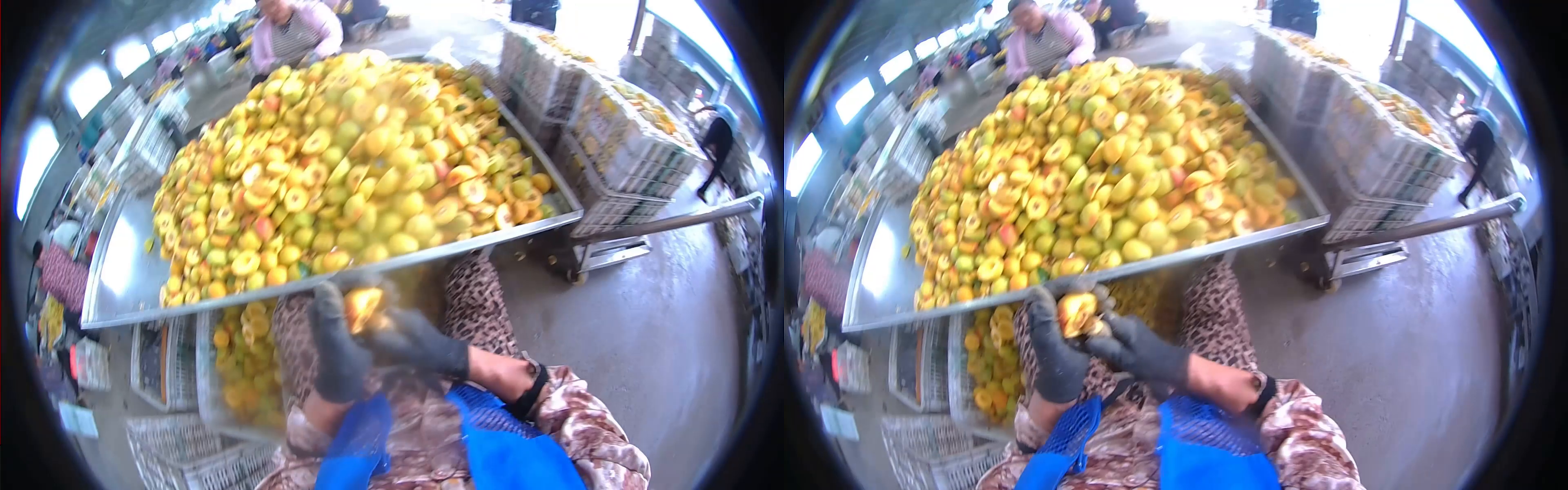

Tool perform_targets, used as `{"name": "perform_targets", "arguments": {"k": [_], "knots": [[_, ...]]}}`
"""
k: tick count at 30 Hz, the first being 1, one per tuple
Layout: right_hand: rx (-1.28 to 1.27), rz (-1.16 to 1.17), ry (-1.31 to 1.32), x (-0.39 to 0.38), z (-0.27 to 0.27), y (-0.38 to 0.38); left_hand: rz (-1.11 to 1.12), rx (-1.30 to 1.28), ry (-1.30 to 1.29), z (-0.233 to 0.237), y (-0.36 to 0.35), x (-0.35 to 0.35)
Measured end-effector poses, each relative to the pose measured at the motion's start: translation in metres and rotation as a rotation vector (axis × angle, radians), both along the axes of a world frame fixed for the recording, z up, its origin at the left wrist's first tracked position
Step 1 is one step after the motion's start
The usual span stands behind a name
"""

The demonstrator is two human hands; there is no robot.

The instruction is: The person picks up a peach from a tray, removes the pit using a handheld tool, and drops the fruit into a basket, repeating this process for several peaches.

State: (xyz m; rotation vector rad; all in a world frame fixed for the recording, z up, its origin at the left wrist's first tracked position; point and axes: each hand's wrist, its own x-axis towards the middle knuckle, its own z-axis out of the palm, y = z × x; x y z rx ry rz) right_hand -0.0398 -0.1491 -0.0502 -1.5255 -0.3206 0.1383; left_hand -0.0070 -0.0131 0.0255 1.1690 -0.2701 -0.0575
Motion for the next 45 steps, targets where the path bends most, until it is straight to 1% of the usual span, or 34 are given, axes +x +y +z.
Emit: {"name": "perform_targets", "arguments": {"k": [1, 3, 4, 6, 7, 8, 10, 11, 12, 14, 15, 16, 17, 20, 21, 22, 24, 25, 26, 28, 29, 30, 31, 32, 33, 35, 36, 37, 39, 40, 42, 43, 44, 45], "knots": [[-0.163, -0.035, -0.200, 0.008, -0.004, -0.001, -0.017, 0.010, 0.003, -0.001, 0.000, 0.004], [-0.326, -0.104, -0.367, 0.013, -0.006, -0.004, -0.082, 0.021, -0.032, -0.005, 0.003, 0.017], [-0.229, -0.083, -0.254, 0.008, -0.003, 0.000, -0.117, 0.034, -0.069, -0.008, 0.007, 0.024], [-0.019, -0.023, -0.003, -0.005, 0.011, 0.007, -0.247, 0.116, 0.003, -0.007, 0.017, 0.034], [0.091, 0.010, 0.138, -0.013, 0.022, 0.011, -0.343, 0.207, -0.135, -0.001, 0.020, 0.038], [0.131, 0.029, 0.223, -0.021, 0.030, 0.007, -0.394, 0.163, -0.187, 0.004, 0.014, 0.034], [0.160, 0.039, 0.236, -0.026, 0.024, 0.006, -0.375, 0.167, -0.095, 0.021, 0.009, 0.021], [0.145, 0.029, 0.156, -0.020, 0.009, 0.005, -0.258, 0.153, -0.143, 0.017, 0.004, 0.019], [0.131, 0.009, 0.057, -0.017, 0.010, 0.004, -0.138, 0.139, -0.194, 0.012, -0.002, 0.017], [0.106, -0.054, -0.159, -0.014, 0.021, 0.003, -0.068, 0.095, -0.229, 0.018, -0.009, 0.011], [0.098, -0.092, -0.269, -0.016, 0.028, 0.003, -0.118, 0.070, -0.202, 0.032, -0.009, -0.003], [0.068, -0.071, -0.266, -0.020, 0.030, 0.001, -0.165, 0.045, -0.166, 0.040, -0.009, -0.015], [0.037, -0.046, -0.262, -0.024, 0.031, -0.001, -0.131, 0.002, -0.159, 0.046, -0.015, -0.021], [0.149, -0.006, -0.138, -0.035, 0.035, 0.004, -0.275, -0.047, -0.059, 0.022, -0.003, 0.001], [0.150, 0.008, -0.118, -0.034, 0.035, 0.004, -0.344, -0.095, -0.115, 0.022, -0.003, 0.002], [0.152, 0.022, -0.099, -0.032, 0.034, 0.004, -0.198, 0.077, -0.253, 0.020, -0.004, 0.004], [0.021, 0.070, -0.124, -0.021, 0.029, 0.000, 0.095, 0.430, -0.507, 0.014, -0.004, 0.003], [0.050, 0.052, -0.112, -0.023, 0.036, -0.001, 0.140, 0.454, -0.645, 0.037, -0.010, -0.012], [0.086, 0.046, -0.098, -0.027, 0.046, -0.001, 0.089, 0.369, -0.624, 0.040, -0.014, -0.012], [0.000, 0.054, -0.135, -0.026, 0.014, 0.003, 0.045, 0.231, -0.552, 0.037, -0.002, -0.014], [0.193, 0.073, -0.036, -0.027, -0.003, 0.008, -0.069, 0.144, -0.368, 0.038, 0.001, -0.015], [0.230, 0.073, -0.004, -0.031, 0.012, 0.014, -0.166, 0.039, -0.185, 0.037, 0.007, -0.014], [0.281, 0.206, 0.077, -0.034, 0.027, 0.011, -0.278, 0.046, -0.099, 0.037, 0.016, -0.010], [0.256, 0.287, 0.102, -0.032, 0.027, 0.011, -0.411, 0.038, -0.020, 0.033, 0.024, -0.007], [0.228, 0.367, 0.125, -0.029, 0.028, 0.010, -0.432, 0.074, -0.004, 0.019, 0.034, -0.002], [0.036, 0.448, 0.076, -0.023, 0.019, 0.015, -0.071, -0.013, 0.087, 0.000, 0.055, 0.004], [0.006, 0.371, -0.018, -0.022, 0.021, 0.013, 0.105, -0.057, 0.120, -0.012, 0.067, 0.011], [-0.018, 0.288, -0.112, -0.022, 0.028, 0.011, 0.246, 0.127, 0.005, -0.039, 0.101, 0.026], [-0.014, 0.060, -0.248, -0.020, 0.030, 0.005, 0.492, 0.378, -0.031, -0.083, 0.179, 0.057], [-0.287, 0.084, -0.179, -0.014, 0.021, -0.001, 0.607, 0.441, 0.058, -0.094, 0.204, 0.068], [-0.840, 0.127, -0.027, 0.005, -0.016, -0.014, 0.752, 0.796, -0.300, -0.114, 0.215, 0.096], [-0.783, 0.152, -0.098, 0.003, -0.041, -0.016, 0.818, 0.967, -0.486, -0.121, 0.220, 0.107], [-0.733, 0.168, -0.177, -0.002, -0.071, -0.018, 0.748, 0.958, -0.539, -0.112, 0.200, 0.123], [-0.685, 0.192, -0.248, -0.004, -0.075, -0.017, 0.678, 0.950, -0.580, -0.095, 0.161, 0.131]]}}
